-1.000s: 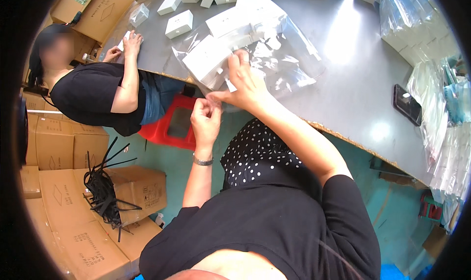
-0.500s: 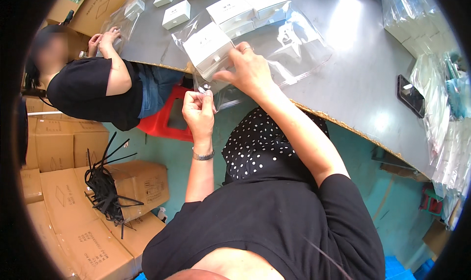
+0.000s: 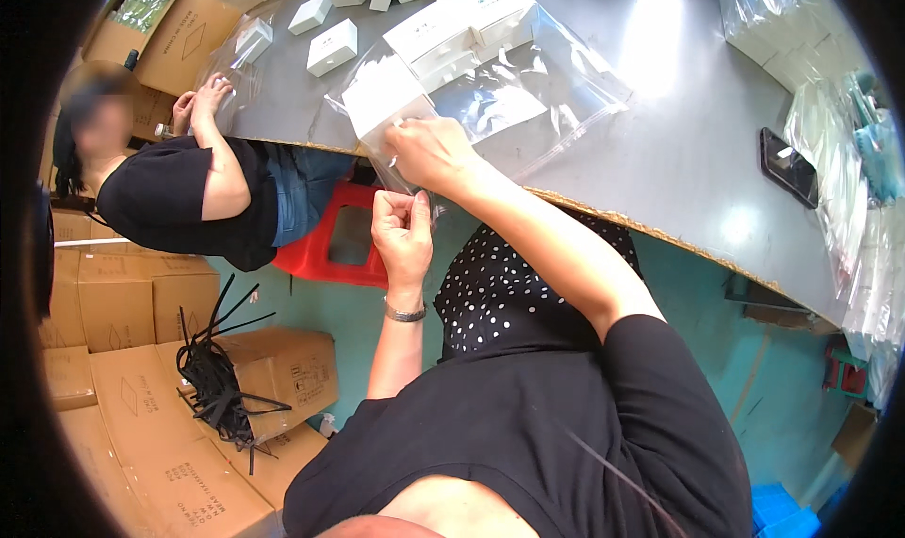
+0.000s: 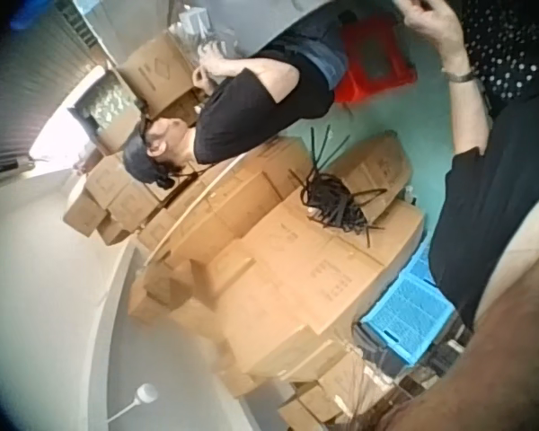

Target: Packaging small white boxes into plastic bags and organizing them into batches.

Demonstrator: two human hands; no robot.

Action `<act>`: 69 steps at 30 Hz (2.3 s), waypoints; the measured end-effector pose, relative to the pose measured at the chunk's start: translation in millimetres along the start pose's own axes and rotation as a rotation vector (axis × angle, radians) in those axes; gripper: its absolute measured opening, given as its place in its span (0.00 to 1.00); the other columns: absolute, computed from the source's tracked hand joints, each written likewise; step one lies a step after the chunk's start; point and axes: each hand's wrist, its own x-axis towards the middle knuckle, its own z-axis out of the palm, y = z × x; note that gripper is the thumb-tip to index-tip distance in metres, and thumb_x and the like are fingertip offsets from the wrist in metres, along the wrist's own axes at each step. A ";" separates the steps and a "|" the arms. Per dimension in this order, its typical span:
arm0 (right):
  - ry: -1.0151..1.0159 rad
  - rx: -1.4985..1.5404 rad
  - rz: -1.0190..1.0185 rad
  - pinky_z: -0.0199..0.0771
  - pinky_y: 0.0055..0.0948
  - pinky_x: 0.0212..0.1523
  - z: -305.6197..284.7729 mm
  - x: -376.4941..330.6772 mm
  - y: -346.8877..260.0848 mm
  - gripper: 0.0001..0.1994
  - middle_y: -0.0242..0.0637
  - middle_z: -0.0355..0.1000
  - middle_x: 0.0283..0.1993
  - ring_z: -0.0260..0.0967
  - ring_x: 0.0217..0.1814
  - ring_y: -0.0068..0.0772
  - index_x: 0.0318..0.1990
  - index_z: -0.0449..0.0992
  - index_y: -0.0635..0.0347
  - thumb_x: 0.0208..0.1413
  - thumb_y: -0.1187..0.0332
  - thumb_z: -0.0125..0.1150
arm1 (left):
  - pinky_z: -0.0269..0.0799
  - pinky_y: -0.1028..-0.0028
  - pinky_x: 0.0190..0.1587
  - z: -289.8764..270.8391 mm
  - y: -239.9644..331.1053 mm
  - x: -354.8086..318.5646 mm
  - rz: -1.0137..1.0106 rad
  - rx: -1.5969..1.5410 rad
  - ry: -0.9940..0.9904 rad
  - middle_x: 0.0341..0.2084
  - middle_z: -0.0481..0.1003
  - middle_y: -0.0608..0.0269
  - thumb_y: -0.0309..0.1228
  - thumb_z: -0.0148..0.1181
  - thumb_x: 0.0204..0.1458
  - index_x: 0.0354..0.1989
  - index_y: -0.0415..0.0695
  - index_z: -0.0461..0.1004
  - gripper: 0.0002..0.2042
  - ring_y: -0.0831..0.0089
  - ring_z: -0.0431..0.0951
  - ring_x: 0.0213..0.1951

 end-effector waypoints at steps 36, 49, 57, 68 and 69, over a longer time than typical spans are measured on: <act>-0.170 -0.583 -0.131 0.69 0.35 0.61 -128.3 224.2 282.4 0.41 0.38 0.69 0.61 0.68 0.61 0.44 0.67 0.63 0.31 0.43 0.78 0.61 | 0.72 0.75 0.43 112.3 -3.5 372.3 -0.368 0.579 -0.608 0.42 0.77 0.57 0.49 0.71 0.47 0.49 0.33 0.74 0.31 0.73 0.76 0.41; -0.121 -0.428 0.144 0.60 0.46 0.68 -203.1 54.5 268.7 0.46 0.54 0.56 0.68 0.56 0.69 0.58 0.67 0.63 0.40 0.35 0.49 0.74 | 0.75 0.71 0.44 158.2 -11.2 372.7 -0.303 0.476 -0.690 0.46 0.74 0.46 0.42 0.76 0.40 0.57 0.30 0.61 0.41 0.63 0.78 0.45; 0.598 0.756 0.446 0.70 0.39 0.55 -223.7 52.4 201.7 0.44 0.50 0.65 0.55 0.67 0.57 0.40 0.62 0.57 0.59 0.41 0.51 0.75 | 0.74 0.48 0.56 129.9 79.6 307.5 -0.595 -0.692 -0.543 0.54 0.68 0.50 0.36 0.56 0.60 0.62 0.38 0.58 0.25 0.55 0.73 0.54; 0.487 -0.120 0.025 0.70 0.45 0.56 -214.5 -32.3 61.6 0.42 0.48 0.60 0.55 0.62 0.59 0.49 0.58 0.63 0.54 0.31 0.59 0.79 | 0.62 0.59 0.64 125.6 121.4 114.6 -0.339 -0.769 -0.709 0.60 0.65 0.55 0.51 0.38 0.65 0.67 0.41 0.54 0.29 0.62 0.65 0.62; 0.509 0.206 0.086 0.70 0.42 0.56 -216.9 -52.3 67.5 0.41 0.42 0.61 0.54 0.62 0.60 0.41 0.57 0.66 0.57 0.30 0.63 0.79 | 0.63 0.60 0.63 120.0 111.3 104.5 -0.198 -0.441 -0.810 0.61 0.64 0.55 0.49 0.51 0.62 0.68 0.39 0.54 0.33 0.61 0.66 0.62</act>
